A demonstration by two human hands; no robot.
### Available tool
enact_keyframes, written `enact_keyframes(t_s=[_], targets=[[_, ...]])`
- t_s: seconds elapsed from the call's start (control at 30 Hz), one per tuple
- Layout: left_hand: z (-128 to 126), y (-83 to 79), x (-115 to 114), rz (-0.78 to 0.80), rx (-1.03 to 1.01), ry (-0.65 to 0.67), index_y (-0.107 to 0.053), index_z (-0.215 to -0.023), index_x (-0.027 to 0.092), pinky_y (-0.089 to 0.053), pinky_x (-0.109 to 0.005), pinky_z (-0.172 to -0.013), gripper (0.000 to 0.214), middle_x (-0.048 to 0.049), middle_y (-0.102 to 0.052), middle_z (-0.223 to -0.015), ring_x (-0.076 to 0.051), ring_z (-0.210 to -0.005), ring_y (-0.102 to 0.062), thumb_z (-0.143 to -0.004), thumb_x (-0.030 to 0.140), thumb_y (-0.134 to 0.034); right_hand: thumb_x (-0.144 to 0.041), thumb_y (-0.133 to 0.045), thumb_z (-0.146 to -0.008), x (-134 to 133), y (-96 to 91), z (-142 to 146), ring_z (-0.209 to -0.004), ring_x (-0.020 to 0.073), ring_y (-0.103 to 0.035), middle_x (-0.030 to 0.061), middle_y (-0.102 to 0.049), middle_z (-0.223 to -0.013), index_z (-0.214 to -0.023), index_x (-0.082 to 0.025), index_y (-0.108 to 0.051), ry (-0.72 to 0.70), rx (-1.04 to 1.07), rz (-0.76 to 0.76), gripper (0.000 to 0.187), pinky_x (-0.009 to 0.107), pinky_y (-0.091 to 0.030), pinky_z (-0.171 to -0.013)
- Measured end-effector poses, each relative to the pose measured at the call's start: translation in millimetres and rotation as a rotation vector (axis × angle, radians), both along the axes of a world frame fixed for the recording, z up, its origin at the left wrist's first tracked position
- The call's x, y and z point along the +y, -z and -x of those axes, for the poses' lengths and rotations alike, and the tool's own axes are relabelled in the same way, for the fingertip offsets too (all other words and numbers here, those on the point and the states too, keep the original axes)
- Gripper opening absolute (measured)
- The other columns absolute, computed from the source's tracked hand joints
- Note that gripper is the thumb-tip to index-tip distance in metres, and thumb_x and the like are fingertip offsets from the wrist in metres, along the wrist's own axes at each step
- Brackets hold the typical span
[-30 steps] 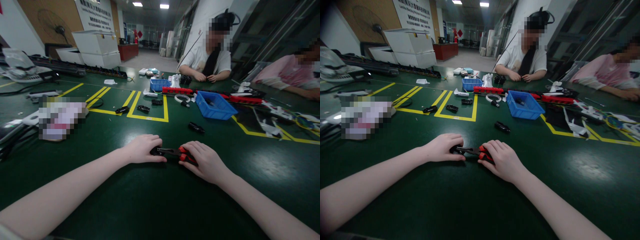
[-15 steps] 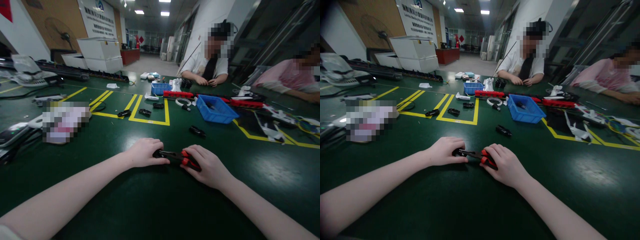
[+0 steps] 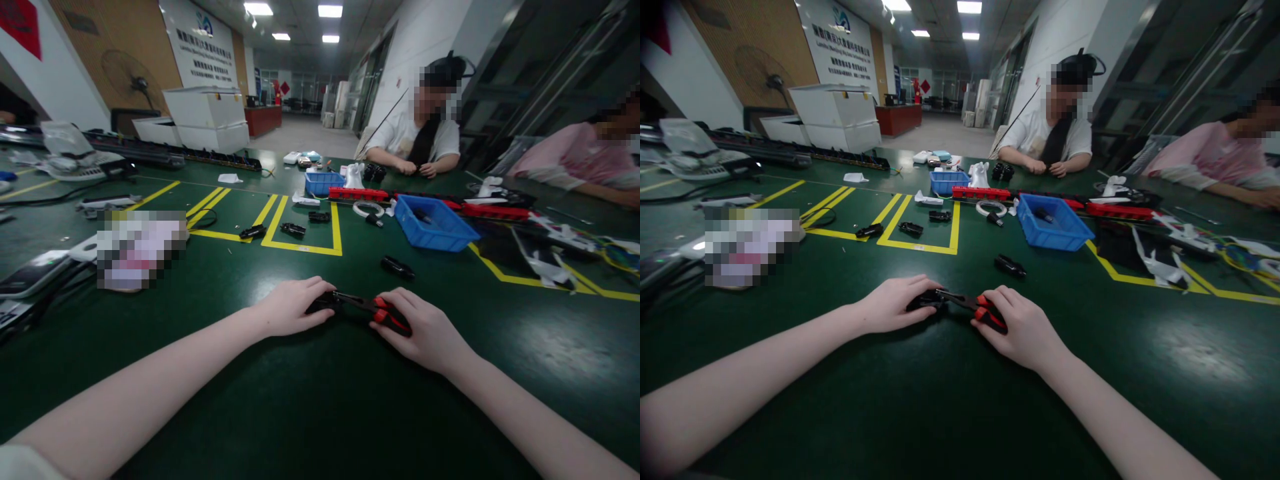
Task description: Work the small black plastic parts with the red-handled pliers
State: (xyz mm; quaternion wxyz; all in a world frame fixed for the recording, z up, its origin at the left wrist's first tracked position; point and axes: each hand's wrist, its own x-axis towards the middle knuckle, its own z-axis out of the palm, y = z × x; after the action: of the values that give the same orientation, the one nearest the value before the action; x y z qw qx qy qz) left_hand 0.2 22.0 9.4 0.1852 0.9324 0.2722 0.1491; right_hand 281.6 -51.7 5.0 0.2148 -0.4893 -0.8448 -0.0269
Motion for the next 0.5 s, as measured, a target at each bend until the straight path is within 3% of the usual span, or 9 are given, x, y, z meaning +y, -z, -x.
enact_keyframes(t_s=[0.17, 0.5], targets=[[-0.2, 1.1, -0.4, -0.024, -0.019, 0.002, -0.043, -0.138, 0.023, -0.052, -0.033, -0.08, 0.045, -0.0068, -0.062, -0.125, -0.021, -0.101, -0.066, -0.097, 0.04, -0.051, -0.044, -0.059, -0.089, 1.9, 3.5, -1.7, -0.085, 0.0204, -0.066, 0.0078, -0.066, -0.102, -0.113, -0.021, -0.057, 0.005, 0.022, 0.02, 0.033, 0.034, -0.056, -0.072], [-0.5, 5.0, -0.6, -0.192, 0.043, 0.051, -0.045, -0.142, 0.028, -0.047, -0.027, -0.067, 0.045, -0.0041, -0.063, -0.109, -0.017, -0.083, -0.065, -0.098, 0.041, -0.05, -0.042, -0.063, -0.086, 3.1, 3.6, -0.3, -0.089, 0.0209, -0.066, 0.0078, -0.068, -0.104, -0.113, -0.022, -0.058, -0.033, 0.013, 0.002, 0.034, 0.035, -0.056, -0.074]])
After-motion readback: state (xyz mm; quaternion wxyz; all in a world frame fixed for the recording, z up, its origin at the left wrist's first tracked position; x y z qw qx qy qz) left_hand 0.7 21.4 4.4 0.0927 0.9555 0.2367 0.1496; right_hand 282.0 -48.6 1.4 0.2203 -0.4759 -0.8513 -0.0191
